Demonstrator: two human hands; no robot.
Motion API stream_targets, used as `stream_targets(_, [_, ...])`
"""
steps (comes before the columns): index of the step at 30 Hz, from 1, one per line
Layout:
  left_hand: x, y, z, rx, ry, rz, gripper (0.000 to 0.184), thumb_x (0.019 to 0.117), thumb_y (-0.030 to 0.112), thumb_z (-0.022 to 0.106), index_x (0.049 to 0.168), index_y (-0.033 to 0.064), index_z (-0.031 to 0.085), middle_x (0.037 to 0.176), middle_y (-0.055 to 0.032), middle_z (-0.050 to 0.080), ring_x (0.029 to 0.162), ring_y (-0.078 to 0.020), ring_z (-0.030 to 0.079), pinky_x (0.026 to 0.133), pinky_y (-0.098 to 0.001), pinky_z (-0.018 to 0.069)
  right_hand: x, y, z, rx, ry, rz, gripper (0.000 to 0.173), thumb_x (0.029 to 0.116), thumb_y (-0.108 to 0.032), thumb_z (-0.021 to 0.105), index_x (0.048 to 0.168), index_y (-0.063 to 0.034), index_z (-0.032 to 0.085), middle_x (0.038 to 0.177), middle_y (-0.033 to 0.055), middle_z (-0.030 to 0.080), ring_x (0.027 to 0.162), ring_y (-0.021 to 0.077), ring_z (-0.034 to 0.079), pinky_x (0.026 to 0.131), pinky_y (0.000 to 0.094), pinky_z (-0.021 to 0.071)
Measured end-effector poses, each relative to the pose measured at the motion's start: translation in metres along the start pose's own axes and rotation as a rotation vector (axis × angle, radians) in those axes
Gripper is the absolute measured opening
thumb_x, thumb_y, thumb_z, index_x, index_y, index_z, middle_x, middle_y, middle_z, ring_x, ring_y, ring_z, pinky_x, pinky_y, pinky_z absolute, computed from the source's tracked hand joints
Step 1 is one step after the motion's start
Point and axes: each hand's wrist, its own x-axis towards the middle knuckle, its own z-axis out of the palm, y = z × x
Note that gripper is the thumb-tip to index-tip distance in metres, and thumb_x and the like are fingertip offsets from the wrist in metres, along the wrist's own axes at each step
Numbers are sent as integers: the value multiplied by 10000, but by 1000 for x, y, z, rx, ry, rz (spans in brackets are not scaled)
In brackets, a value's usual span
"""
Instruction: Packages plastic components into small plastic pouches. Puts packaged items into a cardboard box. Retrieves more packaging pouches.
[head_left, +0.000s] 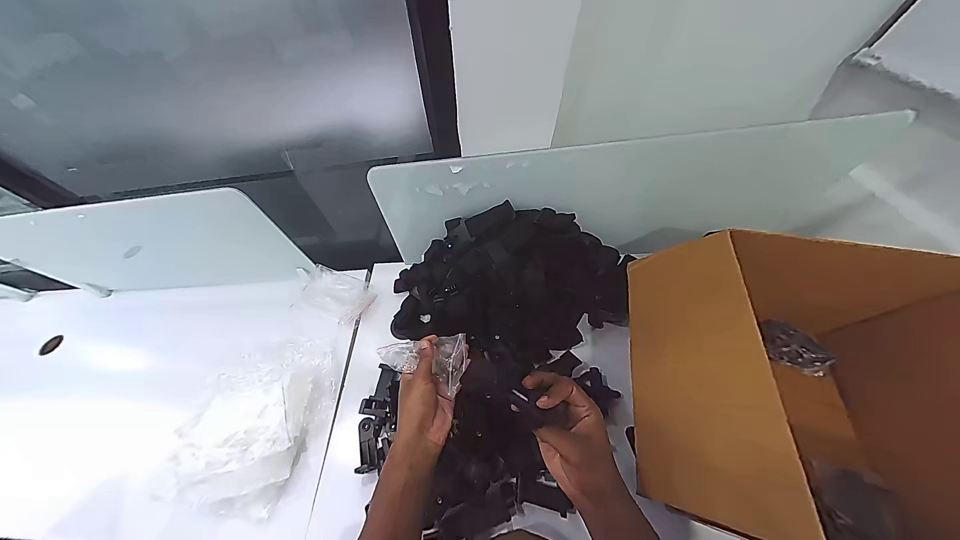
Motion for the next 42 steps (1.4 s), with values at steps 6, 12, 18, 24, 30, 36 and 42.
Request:
stream_targets(6, [6, 15, -28, -41, -69, -4, 439, 1125, 341, 347, 1344, -2, 510, 1139, -185, 694, 987, -292, 730, 851, -450, 629, -4, -4, -9, -637, -76, -88, 236, 707, -36, 742, 928, -111, 701, 1262, 65, 650, 1169, 119, 625, 858, 225, 583])
stream_targets(12, [3, 19, -42, -69, -58, -21, 397, 1127, 283, 333, 1335, -18, 488, 1152, -215, 678, 1017, -325, 720, 873, -481, 619, -14, 28, 1, -1195, -197, -314, 126, 812, -111, 705, 922, -89, 762, 1216, 91, 705, 1108, 111, 678, 936, 207, 555])
stream_targets(18, [-3, 14, -38, 30, -90, 12, 369, 1125, 240, 353, 1366, -7, 486, 1141, -207, 685, 994, -325, 723, 871, -507, 614, -16, 49, 0, -1398, -291, -377, 150, 858, -98, 670, 970, -69, 766, 1231, 117, 713, 1179, 278, 682, 1088, 406, 508])
stream_targets(24, [-22, 20, -23, 148, -188, 111, 317, 1107, 129, 398, 1378, -17, 473, 1122, -217, 709, 985, -327, 738, 855, -480, 629, -15, 37, 4, -1327, -218, -298, 336, 845, -196, 718, 1134, -28, 740, 1243, 116, 710, 1188, 261, 678, 1104, 441, 490])
stream_targets(30, [-39, 12, 1, 486, -417, 386, 372, 1048, 85, 532, 1380, -69, 466, 1202, -179, 689, 1075, -259, 701, 932, -425, 600, -3, -1, 45, 21, 279, 401, 307, 1088, -211, 421, 1201, 24, 584, 1124, 152, 700, 1003, 241, 720, 911, 421, 611])
stream_targets(36, [-42, 23, 18, 1039, -595, 799, 319, 952, 272, 718, 1180, 50, 726, 1313, -107, 670, 1321, -214, 570, 1125, -380, 471, 17, -4, 57, 380, 517, 692, 577, 1101, -509, 281, 1140, -35, 608, 949, 119, 729, 831, 246, 741, 764, 418, 628])
stream_targets(42, [-32, 51, 1, 627, -377, 476, 255, 994, 84, 632, 1217, -40, 636, 1092, -117, 718, 948, -208, 725, 841, -387, 639, 13, 0, 34, -281, 232, 493, 200, 987, 11, 539, 1137, 48, 667, 1043, 110, 707, 829, 158, 706, 752, 286, 608])
